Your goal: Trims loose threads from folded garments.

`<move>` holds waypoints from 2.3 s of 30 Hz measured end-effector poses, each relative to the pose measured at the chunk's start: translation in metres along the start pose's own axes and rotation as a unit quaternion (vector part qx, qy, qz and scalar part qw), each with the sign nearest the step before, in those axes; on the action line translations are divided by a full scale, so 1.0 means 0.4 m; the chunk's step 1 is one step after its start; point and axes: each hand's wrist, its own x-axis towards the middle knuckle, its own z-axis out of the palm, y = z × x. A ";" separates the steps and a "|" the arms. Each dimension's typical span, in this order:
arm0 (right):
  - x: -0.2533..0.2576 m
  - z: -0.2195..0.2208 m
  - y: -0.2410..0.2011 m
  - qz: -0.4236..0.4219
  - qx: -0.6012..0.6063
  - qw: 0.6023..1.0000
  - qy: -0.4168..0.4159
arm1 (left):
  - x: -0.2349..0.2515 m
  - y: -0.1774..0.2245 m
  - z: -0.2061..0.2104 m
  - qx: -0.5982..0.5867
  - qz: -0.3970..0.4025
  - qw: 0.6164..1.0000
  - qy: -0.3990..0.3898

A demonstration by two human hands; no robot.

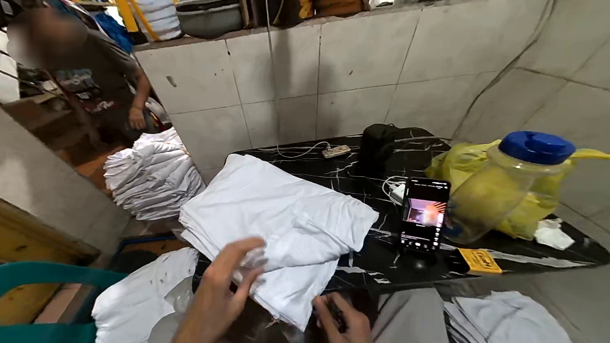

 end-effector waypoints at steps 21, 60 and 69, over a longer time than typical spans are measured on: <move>-0.037 0.045 0.012 0.049 0.192 0.979 -0.051 | -0.064 0.015 0.071 -0.169 -0.094 0.979 -0.059; -0.006 0.088 -0.094 0.022 0.294 0.953 -0.075 | -0.152 0.065 0.191 -0.086 0.033 0.990 0.106; -0.002 0.023 -0.091 -0.081 0.007 0.996 -0.041 | -0.152 0.047 0.194 -0.183 -0.029 0.965 0.187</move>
